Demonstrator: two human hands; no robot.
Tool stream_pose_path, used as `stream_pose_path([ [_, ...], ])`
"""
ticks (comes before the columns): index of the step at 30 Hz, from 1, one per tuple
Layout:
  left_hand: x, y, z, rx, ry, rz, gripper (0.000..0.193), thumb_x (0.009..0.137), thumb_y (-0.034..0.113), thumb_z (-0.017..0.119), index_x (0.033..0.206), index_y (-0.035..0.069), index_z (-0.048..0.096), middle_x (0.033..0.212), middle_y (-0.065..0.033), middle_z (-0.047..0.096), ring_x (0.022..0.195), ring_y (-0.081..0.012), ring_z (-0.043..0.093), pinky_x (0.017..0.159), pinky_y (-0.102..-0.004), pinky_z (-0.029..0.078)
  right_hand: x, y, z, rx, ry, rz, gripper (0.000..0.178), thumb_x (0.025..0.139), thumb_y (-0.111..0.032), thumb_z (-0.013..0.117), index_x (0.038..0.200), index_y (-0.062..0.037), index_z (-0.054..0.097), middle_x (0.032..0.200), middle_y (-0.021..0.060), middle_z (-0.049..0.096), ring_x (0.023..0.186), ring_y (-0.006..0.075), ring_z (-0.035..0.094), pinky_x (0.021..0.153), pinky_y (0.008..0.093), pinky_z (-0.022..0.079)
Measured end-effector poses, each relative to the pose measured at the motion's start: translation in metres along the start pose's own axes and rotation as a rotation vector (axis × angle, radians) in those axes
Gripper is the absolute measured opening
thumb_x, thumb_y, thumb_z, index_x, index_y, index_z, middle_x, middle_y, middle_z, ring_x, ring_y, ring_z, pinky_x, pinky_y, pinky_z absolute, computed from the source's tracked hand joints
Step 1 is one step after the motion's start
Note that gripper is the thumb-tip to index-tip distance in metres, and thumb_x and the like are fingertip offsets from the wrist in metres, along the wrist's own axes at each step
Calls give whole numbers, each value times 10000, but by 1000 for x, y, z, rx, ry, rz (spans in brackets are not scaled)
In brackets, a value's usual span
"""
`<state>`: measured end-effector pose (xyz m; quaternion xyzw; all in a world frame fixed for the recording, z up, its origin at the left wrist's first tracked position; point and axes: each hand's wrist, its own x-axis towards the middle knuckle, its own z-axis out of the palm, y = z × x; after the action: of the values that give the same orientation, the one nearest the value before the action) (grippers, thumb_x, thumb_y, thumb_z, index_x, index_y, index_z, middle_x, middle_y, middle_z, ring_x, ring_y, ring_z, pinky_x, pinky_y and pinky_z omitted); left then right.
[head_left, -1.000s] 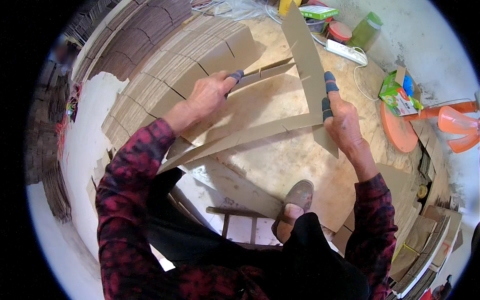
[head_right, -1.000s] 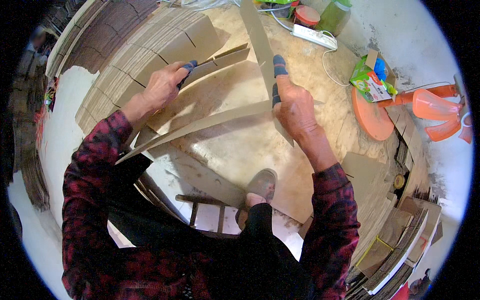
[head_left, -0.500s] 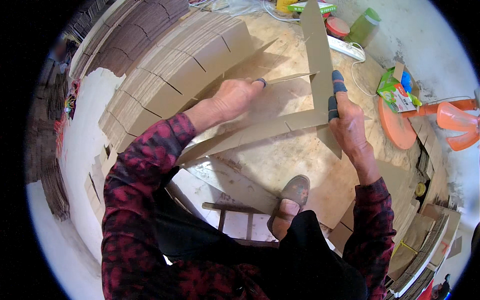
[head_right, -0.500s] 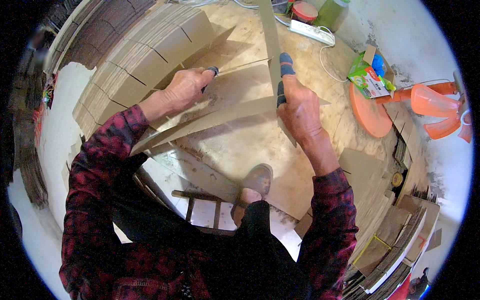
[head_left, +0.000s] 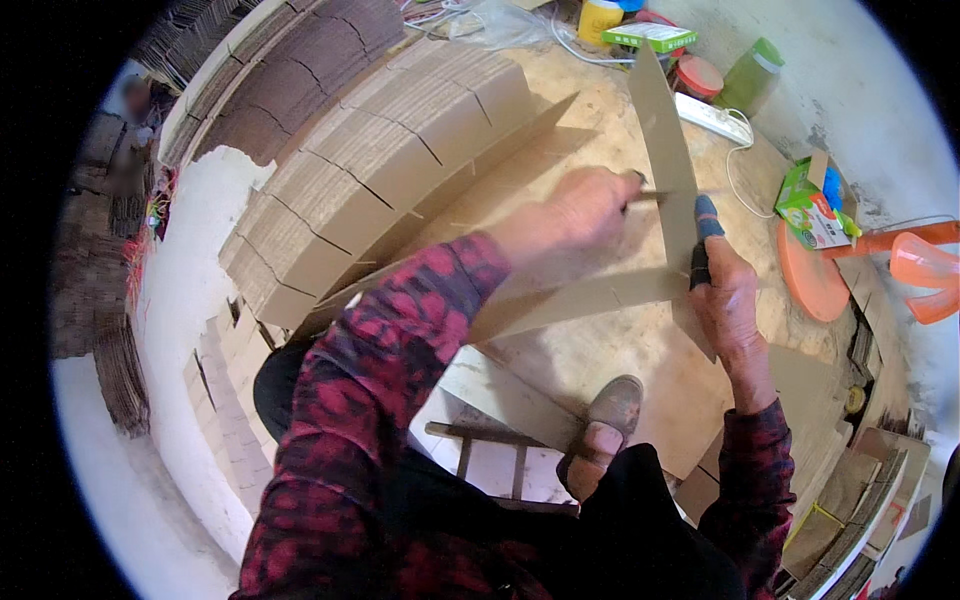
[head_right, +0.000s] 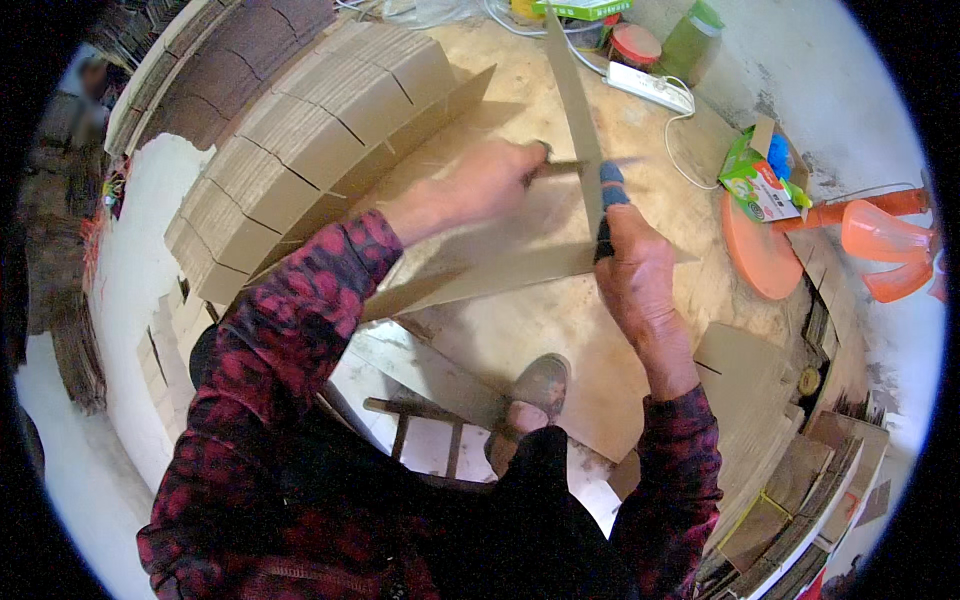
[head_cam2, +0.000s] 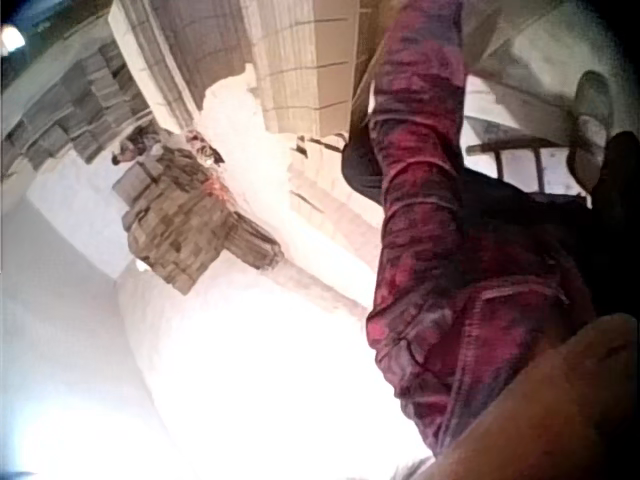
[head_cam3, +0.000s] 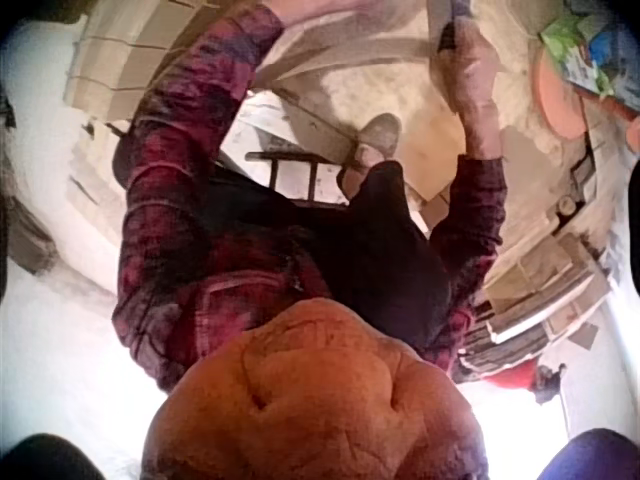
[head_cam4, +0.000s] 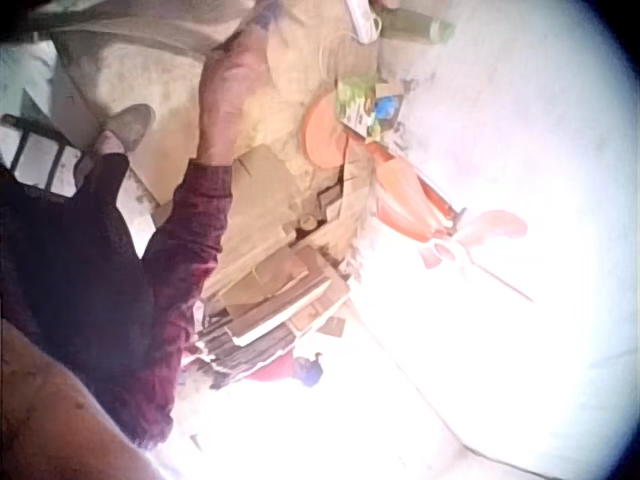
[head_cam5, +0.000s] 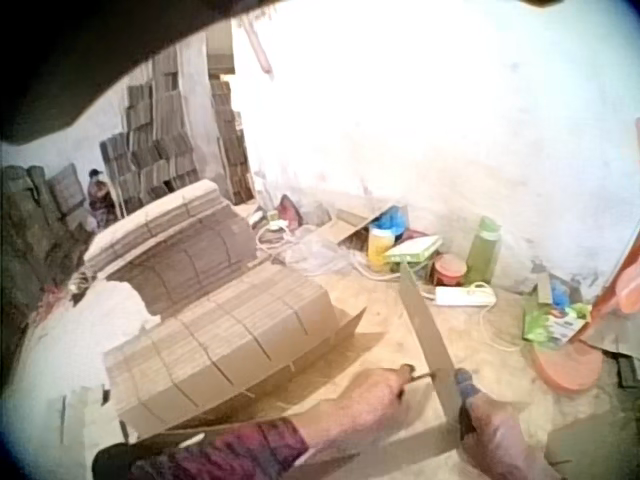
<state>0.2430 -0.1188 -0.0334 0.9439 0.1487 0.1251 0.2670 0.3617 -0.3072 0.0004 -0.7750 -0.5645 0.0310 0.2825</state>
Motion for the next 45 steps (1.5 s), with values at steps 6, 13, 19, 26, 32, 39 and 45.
stream_pose_path([
  [6, -13, -17, -11, -29, 103, 193, 276, 757, 114, 637, 1013, 39, 565, 1006, -227, 587, 960, -402, 570, 796, -465, 469, -15, 22, 22, 19, -275, 148, 327, 682, 80, 540, 994, -6, 495, 788, 256, 590, 787, 448, 583, 646, 494, 455],
  [13, -39, -121, -79, 452, 73, -455, 279, 736, 92, 617, 994, 36, 527, 1048, -222, 587, 941, -403, 589, 777, -490, 477, 17, 9, 34, -38, -265, 161, 560, 732, 38, 547, 1274, -11, 419, 810, 272, 613, 787, 445, 596, 657, 512, 465],
  [19, -67, -112, -70, 310, -63, -337, 230, 754, 65, 575, 972, 64, 502, 779, -243, 607, 818, -437, 598, 690, -514, 450, 24, 18, 59, 101, -121, -5, 685, 728, 47, 521, 1380, -24, 325, 763, 285, 591, 724, 448, 586, 606, 505, 456],
  [26, -86, -63, -53, 206, -191, -99, 237, 696, -21, 550, 918, 36, 490, 795, -216, 602, 801, -432, 592, 680, -503, 465, 10, 5, 29, 30, -92, -95, 791, 721, 68, 519, 1449, -73, 245, 719, 255, 585, 656, 440, 573, 582, 500, 444],
  [32, -65, -61, -40, 199, -58, -137, 274, 693, -44, 541, 954, 38, 525, 782, -237, 602, 763, -429, 604, 645, -505, 463, 2, -4, 16, 63, -98, -47, 714, 653, 130, 490, 1337, -51, 397, 718, 262, 538, 673, 444, 544, 596, 445, 447],
  [39, -19, -47, -24, 116, -7, -87, 167, 766, -11, 515, 918, 30, 570, 801, -256, 608, 770, -430, 605, 665, -497, 464, -7, -2, 7, 87, -168, -38, 772, 674, 97, 532, 1395, -102, 338, 755, 260, 568, 702, 434, 569, 609, 472, 455],
  [45, -10, -27, -16, 28, -132, -109, 227, 742, -3, 537, 963, 38, 567, 920, -228, 616, 909, -421, 588, 762, -479, 476, -12, 40, 46, 42, -323, 124, 769, 697, 70, 537, 1407, -110, 304, 798, 274, 596, 756, 453, 581, 645, 518, 453],
])
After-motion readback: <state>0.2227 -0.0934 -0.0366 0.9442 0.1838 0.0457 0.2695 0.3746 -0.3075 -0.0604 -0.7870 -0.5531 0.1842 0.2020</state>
